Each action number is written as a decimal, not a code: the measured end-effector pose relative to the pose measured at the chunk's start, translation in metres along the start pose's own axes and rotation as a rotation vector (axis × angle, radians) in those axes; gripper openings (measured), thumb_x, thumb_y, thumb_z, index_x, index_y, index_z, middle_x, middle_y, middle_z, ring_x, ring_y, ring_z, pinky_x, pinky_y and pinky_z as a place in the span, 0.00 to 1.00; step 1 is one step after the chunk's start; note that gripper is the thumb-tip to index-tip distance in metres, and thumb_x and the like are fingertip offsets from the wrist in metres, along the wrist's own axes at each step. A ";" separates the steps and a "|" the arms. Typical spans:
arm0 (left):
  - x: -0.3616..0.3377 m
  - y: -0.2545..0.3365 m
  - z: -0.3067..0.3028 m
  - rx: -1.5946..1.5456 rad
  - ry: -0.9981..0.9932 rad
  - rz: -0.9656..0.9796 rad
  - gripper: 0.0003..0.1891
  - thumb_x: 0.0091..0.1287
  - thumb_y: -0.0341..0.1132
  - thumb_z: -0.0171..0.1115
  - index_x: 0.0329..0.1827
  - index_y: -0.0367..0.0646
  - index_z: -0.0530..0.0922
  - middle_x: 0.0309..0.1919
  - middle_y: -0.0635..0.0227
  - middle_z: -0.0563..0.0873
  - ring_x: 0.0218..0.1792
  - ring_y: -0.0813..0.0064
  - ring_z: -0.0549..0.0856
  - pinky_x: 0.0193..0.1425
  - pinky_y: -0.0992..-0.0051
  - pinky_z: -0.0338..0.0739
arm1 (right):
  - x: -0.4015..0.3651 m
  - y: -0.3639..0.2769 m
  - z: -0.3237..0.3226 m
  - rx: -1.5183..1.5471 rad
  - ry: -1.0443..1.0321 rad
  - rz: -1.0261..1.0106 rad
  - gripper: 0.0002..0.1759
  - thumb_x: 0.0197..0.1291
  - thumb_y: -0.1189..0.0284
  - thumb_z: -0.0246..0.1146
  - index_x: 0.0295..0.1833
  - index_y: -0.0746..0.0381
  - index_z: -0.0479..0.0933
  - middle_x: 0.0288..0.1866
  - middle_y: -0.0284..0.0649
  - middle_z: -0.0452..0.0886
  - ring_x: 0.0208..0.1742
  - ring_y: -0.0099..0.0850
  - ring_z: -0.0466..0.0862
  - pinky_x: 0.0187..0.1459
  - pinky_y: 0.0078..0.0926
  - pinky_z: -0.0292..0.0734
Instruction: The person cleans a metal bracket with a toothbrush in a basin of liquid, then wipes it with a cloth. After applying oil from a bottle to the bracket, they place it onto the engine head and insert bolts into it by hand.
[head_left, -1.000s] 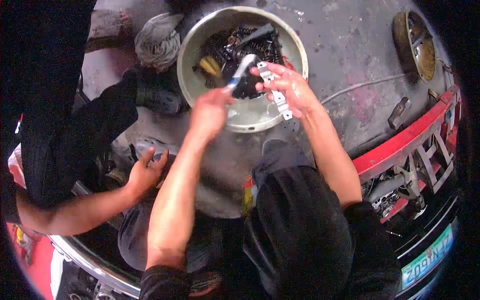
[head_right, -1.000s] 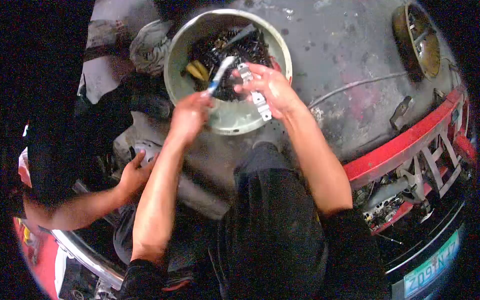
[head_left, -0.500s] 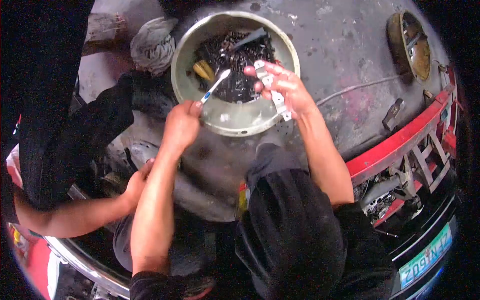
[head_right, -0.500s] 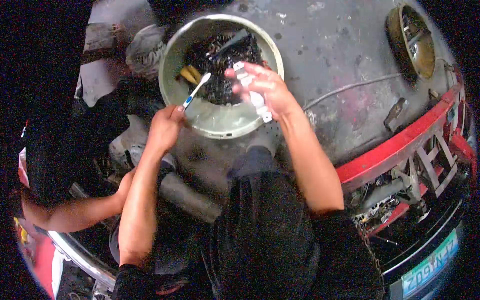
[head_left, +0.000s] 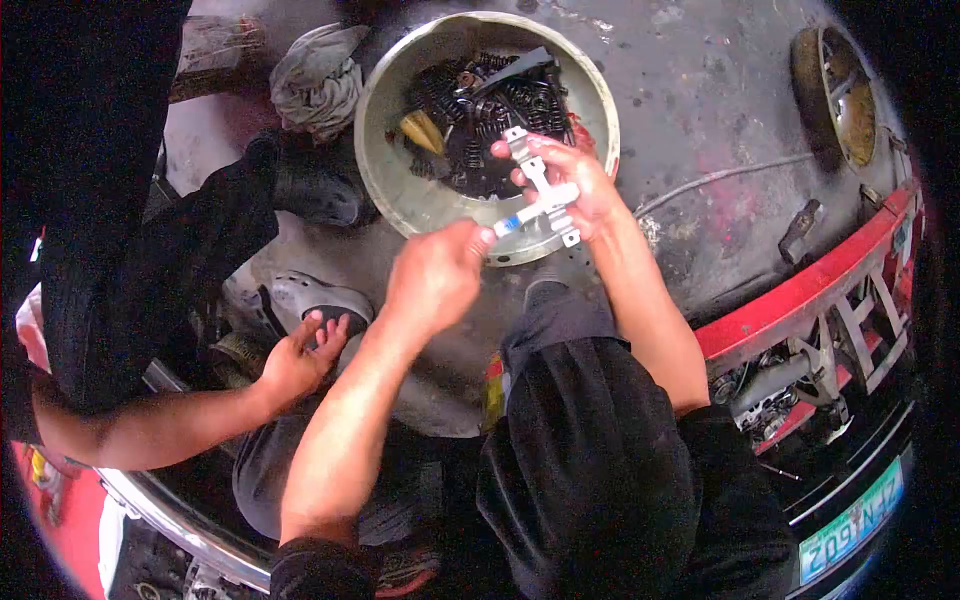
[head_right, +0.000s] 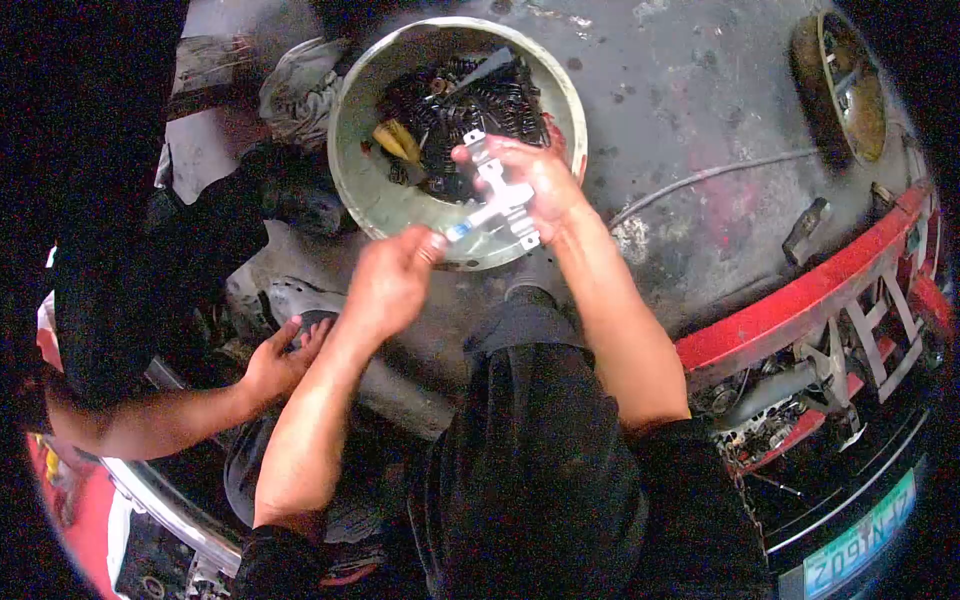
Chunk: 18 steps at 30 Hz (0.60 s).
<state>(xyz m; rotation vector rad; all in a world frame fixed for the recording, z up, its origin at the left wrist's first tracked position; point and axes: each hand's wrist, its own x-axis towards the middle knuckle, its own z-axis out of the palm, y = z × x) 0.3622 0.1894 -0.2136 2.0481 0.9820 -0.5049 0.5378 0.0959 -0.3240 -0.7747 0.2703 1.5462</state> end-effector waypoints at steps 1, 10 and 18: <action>0.000 -0.009 0.006 0.013 0.029 -0.009 0.18 0.74 0.45 0.51 0.38 0.39 0.79 0.31 0.45 0.83 0.37 0.42 0.83 0.40 0.53 0.75 | 0.001 -0.006 -0.001 0.032 -0.022 0.044 0.15 0.68 0.70 0.55 0.56 0.65 0.76 0.50 0.41 0.85 0.34 0.24 0.81 0.33 0.21 0.80; 0.004 0.000 0.011 0.056 0.200 -0.105 0.18 0.75 0.46 0.48 0.37 0.41 0.76 0.26 0.43 0.83 0.33 0.38 0.83 0.41 0.45 0.76 | 0.001 -0.008 0.009 0.070 0.020 0.046 0.13 0.70 0.70 0.56 0.56 0.64 0.73 0.50 0.44 0.83 0.35 0.28 0.78 0.32 0.25 0.78; 0.001 -0.017 0.016 0.219 0.239 -0.090 0.16 0.74 0.44 0.47 0.37 0.41 0.77 0.26 0.44 0.84 0.32 0.41 0.84 0.39 0.47 0.78 | 0.008 -0.010 0.017 -0.011 0.009 -0.056 0.17 0.70 0.72 0.52 0.61 0.66 0.71 0.52 0.43 0.83 0.34 0.26 0.78 0.32 0.24 0.77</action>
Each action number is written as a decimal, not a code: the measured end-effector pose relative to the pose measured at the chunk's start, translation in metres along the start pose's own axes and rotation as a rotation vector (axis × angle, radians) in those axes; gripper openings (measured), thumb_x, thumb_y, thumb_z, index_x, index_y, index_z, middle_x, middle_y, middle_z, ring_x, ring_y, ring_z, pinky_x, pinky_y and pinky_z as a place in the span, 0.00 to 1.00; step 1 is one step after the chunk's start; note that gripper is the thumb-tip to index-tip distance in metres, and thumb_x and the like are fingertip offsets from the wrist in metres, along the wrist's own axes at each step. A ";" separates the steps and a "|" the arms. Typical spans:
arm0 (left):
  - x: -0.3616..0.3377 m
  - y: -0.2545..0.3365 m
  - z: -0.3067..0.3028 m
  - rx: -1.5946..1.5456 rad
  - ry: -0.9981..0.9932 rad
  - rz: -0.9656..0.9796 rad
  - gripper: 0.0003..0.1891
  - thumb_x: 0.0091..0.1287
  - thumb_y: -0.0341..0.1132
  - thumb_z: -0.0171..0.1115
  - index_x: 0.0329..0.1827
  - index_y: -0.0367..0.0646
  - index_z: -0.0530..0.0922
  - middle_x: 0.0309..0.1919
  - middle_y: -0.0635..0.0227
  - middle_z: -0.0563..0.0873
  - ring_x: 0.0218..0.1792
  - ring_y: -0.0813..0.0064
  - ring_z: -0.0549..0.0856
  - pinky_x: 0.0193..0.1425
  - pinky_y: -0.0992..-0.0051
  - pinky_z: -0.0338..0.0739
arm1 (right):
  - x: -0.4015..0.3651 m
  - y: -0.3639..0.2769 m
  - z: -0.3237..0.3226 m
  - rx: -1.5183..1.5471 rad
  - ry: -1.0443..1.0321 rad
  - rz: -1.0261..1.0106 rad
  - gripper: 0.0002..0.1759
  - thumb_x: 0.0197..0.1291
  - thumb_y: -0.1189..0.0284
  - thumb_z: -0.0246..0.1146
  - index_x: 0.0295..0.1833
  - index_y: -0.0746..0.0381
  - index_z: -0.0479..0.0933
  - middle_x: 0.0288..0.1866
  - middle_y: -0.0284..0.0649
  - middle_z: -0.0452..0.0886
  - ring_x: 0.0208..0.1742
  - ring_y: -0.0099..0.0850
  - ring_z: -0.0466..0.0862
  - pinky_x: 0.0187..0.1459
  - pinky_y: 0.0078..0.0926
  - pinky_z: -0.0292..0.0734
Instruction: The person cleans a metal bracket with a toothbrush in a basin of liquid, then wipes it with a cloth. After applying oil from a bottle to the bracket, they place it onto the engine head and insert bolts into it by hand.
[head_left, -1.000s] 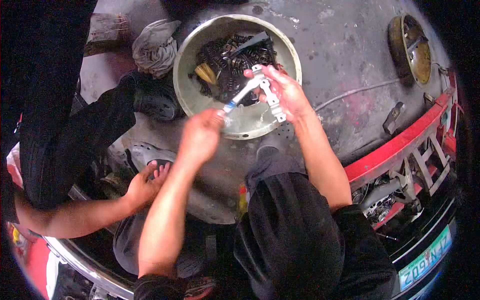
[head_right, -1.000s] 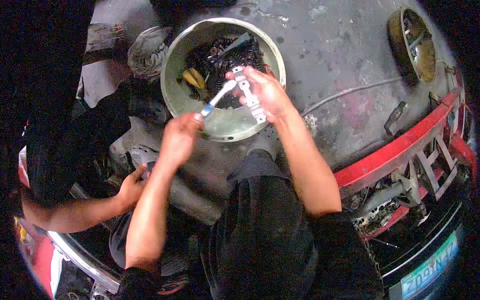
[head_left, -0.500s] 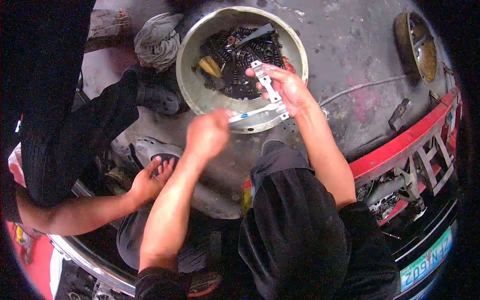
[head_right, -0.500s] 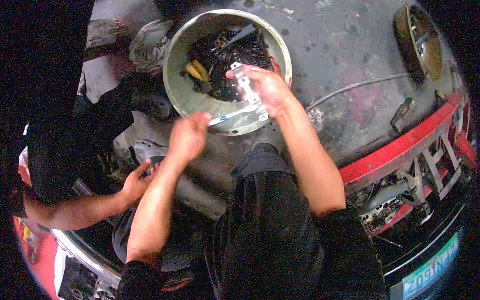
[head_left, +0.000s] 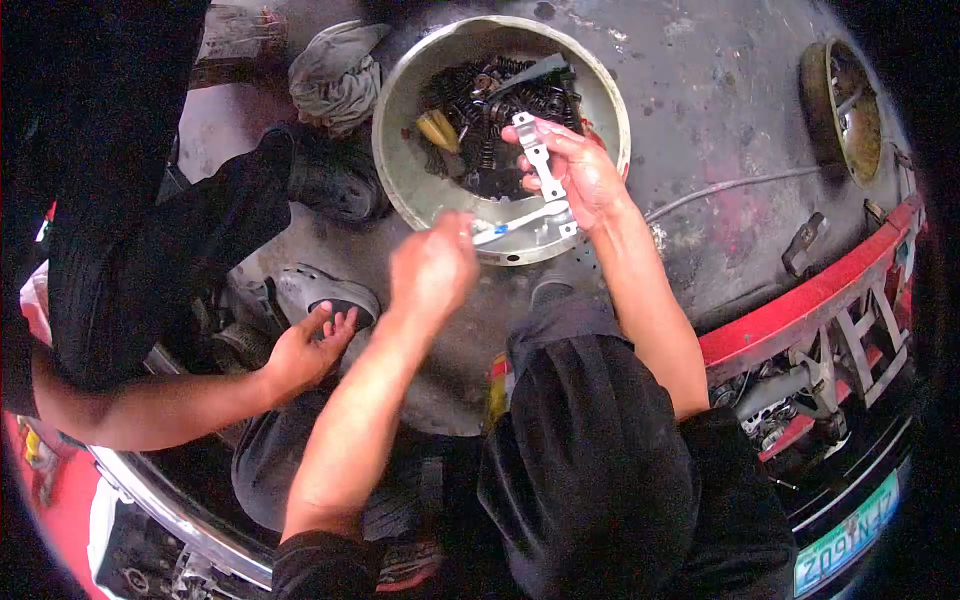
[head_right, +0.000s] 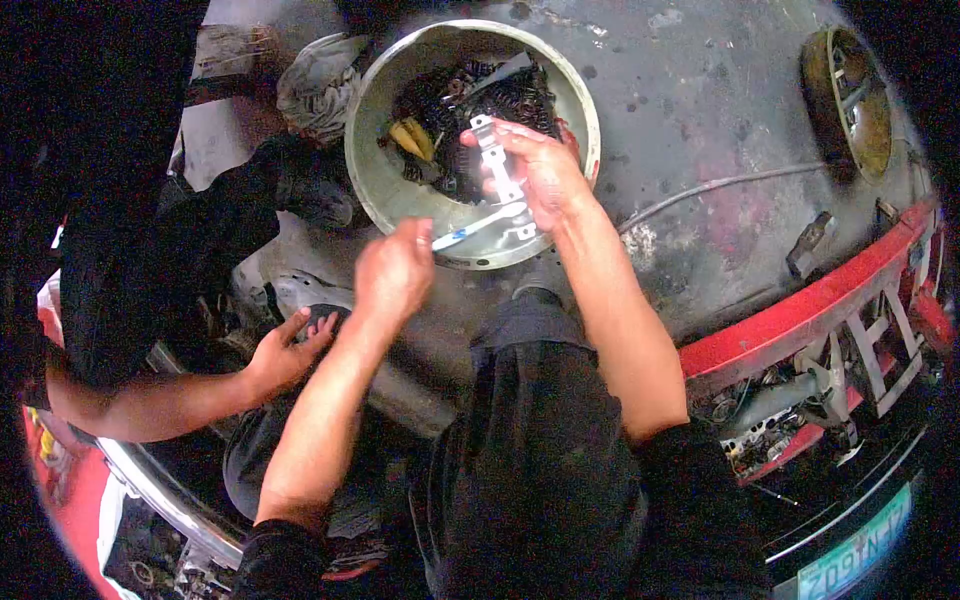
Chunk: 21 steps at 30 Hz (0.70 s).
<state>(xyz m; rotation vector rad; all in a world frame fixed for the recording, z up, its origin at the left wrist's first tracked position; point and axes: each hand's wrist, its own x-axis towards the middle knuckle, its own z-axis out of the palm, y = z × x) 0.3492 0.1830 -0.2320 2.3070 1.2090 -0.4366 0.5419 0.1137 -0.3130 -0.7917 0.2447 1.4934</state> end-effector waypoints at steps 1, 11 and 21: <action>0.003 -0.011 -0.008 0.095 -0.015 -0.012 0.16 0.74 0.43 0.47 0.37 0.41 0.78 0.25 0.45 0.84 0.31 0.42 0.85 0.37 0.48 0.78 | -0.001 -0.001 -0.001 -0.027 0.043 -0.022 0.18 0.70 0.72 0.52 0.62 0.66 0.71 0.51 0.42 0.84 0.34 0.26 0.78 0.33 0.24 0.77; 0.004 -0.012 -0.026 0.128 -0.112 0.002 0.17 0.75 0.45 0.47 0.40 0.41 0.77 0.28 0.46 0.84 0.34 0.42 0.85 0.41 0.48 0.78 | 0.002 0.001 0.002 -0.087 0.207 -0.131 0.16 0.72 0.71 0.50 0.57 0.66 0.74 0.42 0.41 0.84 0.32 0.26 0.78 0.32 0.23 0.78; -0.002 0.010 -0.028 0.041 0.370 0.266 0.12 0.62 0.32 0.56 0.47 0.44 0.81 0.42 0.58 0.84 0.54 0.57 0.80 0.55 0.56 0.74 | -0.023 0.017 -0.001 -0.201 0.163 0.121 0.23 0.64 0.69 0.61 0.61 0.61 0.63 0.46 0.46 0.78 0.34 0.33 0.82 0.35 0.35 0.83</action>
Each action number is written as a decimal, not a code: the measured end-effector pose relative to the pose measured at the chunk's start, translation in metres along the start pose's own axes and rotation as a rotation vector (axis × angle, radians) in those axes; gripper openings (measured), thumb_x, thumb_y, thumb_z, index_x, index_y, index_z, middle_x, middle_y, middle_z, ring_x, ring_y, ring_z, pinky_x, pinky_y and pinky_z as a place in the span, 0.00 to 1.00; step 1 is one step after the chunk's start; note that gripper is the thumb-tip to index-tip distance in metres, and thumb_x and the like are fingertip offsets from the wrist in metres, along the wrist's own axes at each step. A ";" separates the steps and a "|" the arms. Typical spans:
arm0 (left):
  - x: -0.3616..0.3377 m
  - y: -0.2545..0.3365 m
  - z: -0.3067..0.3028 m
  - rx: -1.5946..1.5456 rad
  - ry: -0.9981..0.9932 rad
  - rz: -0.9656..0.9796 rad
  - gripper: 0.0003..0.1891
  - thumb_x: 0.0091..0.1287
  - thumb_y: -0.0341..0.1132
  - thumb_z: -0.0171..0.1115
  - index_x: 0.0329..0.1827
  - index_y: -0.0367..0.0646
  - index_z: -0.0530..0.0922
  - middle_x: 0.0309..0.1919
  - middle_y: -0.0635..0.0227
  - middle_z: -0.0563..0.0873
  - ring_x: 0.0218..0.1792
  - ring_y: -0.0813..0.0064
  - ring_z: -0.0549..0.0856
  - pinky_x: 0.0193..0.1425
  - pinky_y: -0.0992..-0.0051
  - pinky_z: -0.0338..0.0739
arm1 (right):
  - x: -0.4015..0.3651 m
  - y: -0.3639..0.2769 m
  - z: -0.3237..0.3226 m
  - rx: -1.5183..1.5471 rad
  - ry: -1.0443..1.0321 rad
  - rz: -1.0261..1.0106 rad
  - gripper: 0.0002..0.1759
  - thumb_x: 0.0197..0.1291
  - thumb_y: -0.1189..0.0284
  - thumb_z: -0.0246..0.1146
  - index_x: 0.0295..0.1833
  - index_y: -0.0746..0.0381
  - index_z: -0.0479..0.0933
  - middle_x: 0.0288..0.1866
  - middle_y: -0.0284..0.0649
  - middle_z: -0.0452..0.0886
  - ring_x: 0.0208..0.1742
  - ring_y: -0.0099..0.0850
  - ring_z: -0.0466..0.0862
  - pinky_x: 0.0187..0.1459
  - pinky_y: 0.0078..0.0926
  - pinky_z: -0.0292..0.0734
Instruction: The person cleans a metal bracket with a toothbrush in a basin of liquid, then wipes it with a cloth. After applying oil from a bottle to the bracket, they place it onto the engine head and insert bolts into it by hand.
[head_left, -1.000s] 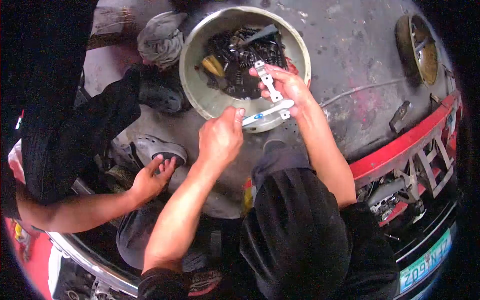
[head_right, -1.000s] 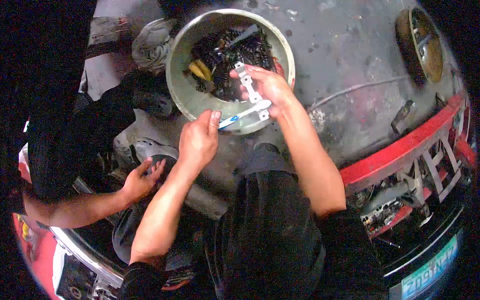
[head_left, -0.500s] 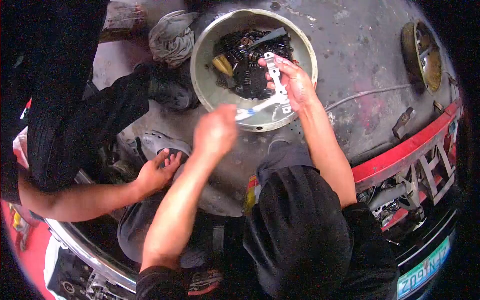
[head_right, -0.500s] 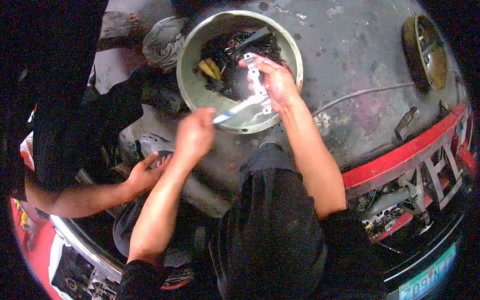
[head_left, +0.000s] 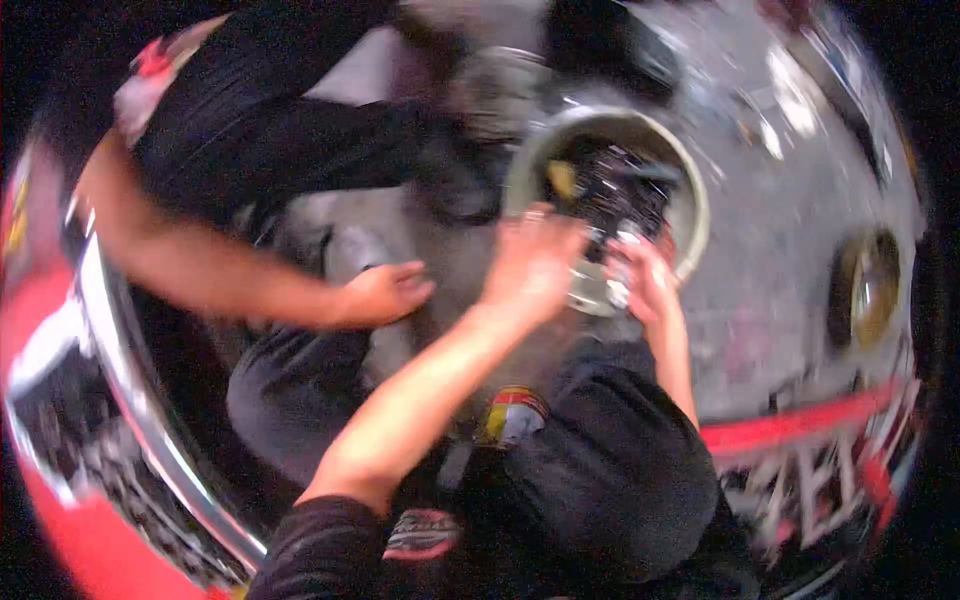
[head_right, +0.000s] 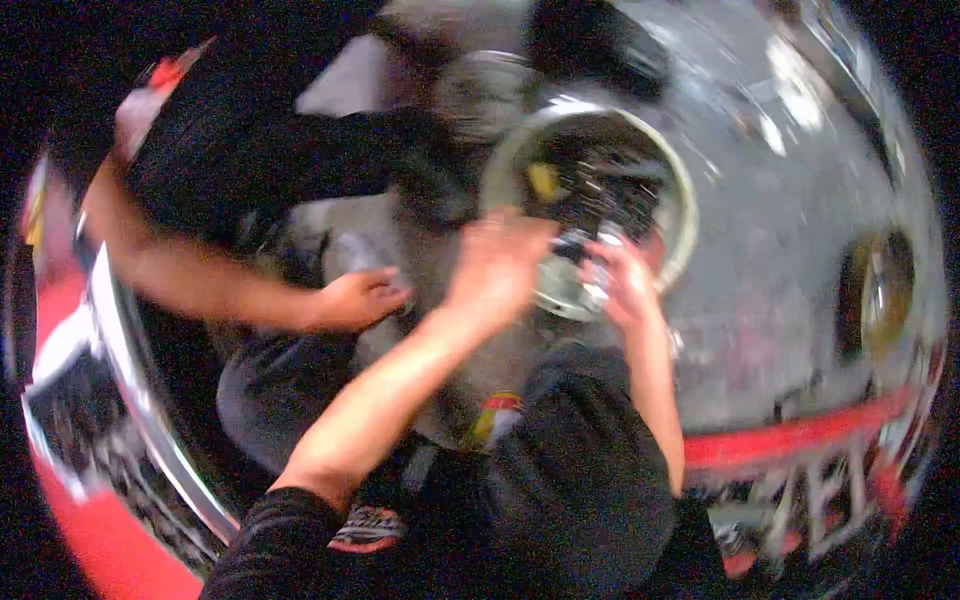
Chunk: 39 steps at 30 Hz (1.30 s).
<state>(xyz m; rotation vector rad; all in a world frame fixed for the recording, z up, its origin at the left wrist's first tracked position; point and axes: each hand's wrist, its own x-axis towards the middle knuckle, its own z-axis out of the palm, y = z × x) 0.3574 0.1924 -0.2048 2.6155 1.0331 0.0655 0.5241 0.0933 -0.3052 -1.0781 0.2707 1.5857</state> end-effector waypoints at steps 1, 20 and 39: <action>-0.003 0.009 -0.002 -0.090 0.152 -0.036 0.12 0.61 0.32 0.55 0.46 0.43 0.81 0.42 0.58 0.84 0.56 0.54 0.79 0.60 0.52 0.70 | -0.008 -0.003 -0.001 -0.227 0.091 -0.043 0.29 0.61 0.73 0.64 0.66 0.61 0.63 0.45 0.42 0.79 0.37 0.31 0.82 0.35 0.34 0.83; -0.021 0.058 -0.035 -0.547 0.209 -0.039 0.20 0.47 0.37 0.71 0.41 0.36 0.79 0.34 0.50 0.85 0.42 0.44 0.84 0.51 0.54 0.79 | -0.084 -0.031 0.058 -1.449 -0.273 -0.675 0.25 0.55 0.71 0.64 0.58 0.70 0.74 0.45 0.55 0.84 0.45 0.46 0.83 0.45 0.38 0.78; -0.231 0.043 -0.261 -0.284 0.654 -0.173 0.09 0.57 0.37 0.53 0.34 0.44 0.80 0.27 0.52 0.84 0.34 0.47 0.85 0.40 0.51 0.80 | -0.169 -0.018 0.185 -1.896 -0.835 -0.829 0.24 0.55 0.71 0.64 0.58 0.69 0.73 0.44 0.55 0.84 0.44 0.46 0.83 0.44 0.38 0.78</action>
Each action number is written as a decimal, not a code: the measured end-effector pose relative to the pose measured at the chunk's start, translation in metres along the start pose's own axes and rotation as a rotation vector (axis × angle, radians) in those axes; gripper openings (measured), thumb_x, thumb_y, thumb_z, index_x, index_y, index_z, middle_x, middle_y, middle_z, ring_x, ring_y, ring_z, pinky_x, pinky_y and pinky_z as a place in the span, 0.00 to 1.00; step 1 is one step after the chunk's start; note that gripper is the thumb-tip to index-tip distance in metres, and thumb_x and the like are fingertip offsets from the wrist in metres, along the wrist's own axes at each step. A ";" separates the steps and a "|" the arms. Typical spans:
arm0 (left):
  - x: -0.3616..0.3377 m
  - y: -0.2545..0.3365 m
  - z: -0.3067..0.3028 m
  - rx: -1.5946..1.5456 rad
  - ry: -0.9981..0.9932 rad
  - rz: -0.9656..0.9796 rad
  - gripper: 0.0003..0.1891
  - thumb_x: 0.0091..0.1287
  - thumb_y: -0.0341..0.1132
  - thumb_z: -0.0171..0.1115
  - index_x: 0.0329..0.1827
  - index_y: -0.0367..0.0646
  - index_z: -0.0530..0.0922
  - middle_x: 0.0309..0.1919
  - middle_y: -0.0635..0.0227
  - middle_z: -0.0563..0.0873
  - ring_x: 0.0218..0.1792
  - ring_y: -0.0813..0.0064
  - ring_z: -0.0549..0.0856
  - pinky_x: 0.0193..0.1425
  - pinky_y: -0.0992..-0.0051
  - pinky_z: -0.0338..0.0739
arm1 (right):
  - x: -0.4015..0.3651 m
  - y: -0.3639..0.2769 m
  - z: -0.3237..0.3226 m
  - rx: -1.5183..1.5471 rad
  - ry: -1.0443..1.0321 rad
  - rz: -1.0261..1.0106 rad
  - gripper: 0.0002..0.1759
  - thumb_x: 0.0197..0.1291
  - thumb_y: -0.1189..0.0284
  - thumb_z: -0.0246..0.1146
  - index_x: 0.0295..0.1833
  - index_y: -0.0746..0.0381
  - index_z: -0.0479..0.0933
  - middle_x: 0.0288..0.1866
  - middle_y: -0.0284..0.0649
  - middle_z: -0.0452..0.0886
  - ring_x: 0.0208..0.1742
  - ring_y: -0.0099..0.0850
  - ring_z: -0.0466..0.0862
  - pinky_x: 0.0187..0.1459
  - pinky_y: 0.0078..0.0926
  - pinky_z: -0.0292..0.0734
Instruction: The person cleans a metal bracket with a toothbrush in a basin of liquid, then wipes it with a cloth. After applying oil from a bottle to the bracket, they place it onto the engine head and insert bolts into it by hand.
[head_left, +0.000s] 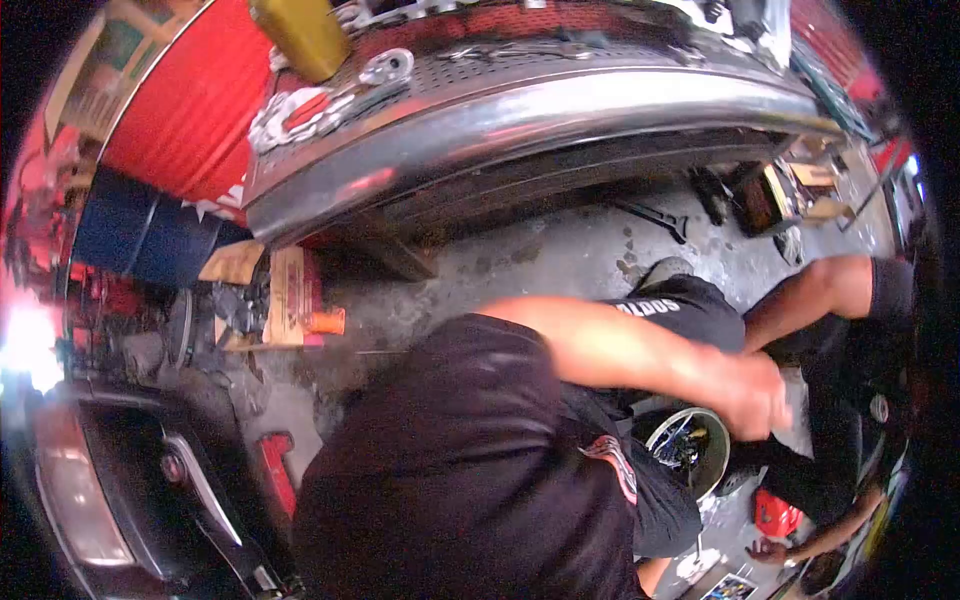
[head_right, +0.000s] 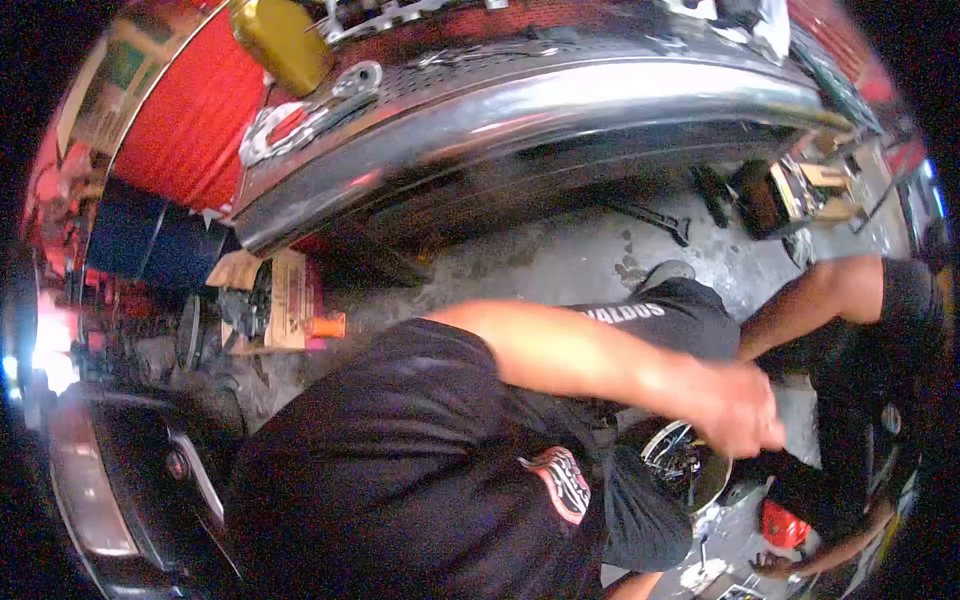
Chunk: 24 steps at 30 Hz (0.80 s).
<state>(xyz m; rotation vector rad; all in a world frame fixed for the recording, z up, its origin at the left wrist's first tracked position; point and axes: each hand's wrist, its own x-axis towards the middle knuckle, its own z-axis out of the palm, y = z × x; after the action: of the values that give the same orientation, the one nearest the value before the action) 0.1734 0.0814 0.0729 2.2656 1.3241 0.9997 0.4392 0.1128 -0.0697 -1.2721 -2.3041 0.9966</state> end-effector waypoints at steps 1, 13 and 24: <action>-0.030 -0.005 -0.037 0.159 0.087 -0.111 0.08 0.56 0.37 0.54 0.32 0.46 0.79 0.26 0.53 0.84 0.33 0.48 0.85 0.37 0.53 0.80 | 0.007 -0.002 -0.003 -0.017 -0.006 -0.023 0.24 0.55 0.71 0.64 0.58 0.69 0.73 0.44 0.55 0.84 0.44 0.45 0.83 0.44 0.38 0.78; -0.506 0.025 -0.044 0.422 0.134 -1.681 0.15 0.69 0.45 0.54 0.37 0.43 0.81 0.34 0.49 0.85 0.40 0.45 0.84 0.44 0.50 0.77 | -0.037 0.000 0.032 -0.118 -0.222 0.007 0.24 0.56 0.72 0.63 0.58 0.69 0.73 0.44 0.55 0.84 0.43 0.45 0.83 0.44 0.38 0.78; -0.650 0.047 -0.010 0.564 0.354 -2.262 0.15 0.66 0.43 0.58 0.35 0.41 0.85 0.39 0.51 0.87 0.44 0.53 0.87 0.52 0.58 0.80 | -0.058 0.020 0.005 -0.206 -0.182 0.140 0.24 0.56 0.72 0.63 0.58 0.69 0.73 0.43 0.54 0.84 0.42 0.44 0.83 0.43 0.38 0.78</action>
<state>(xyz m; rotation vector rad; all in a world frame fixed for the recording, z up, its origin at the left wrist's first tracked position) -0.0132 -0.4997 -0.1557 -0.3489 2.8506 -0.0158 0.4801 0.0697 -0.0847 -1.4978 -2.5406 0.9755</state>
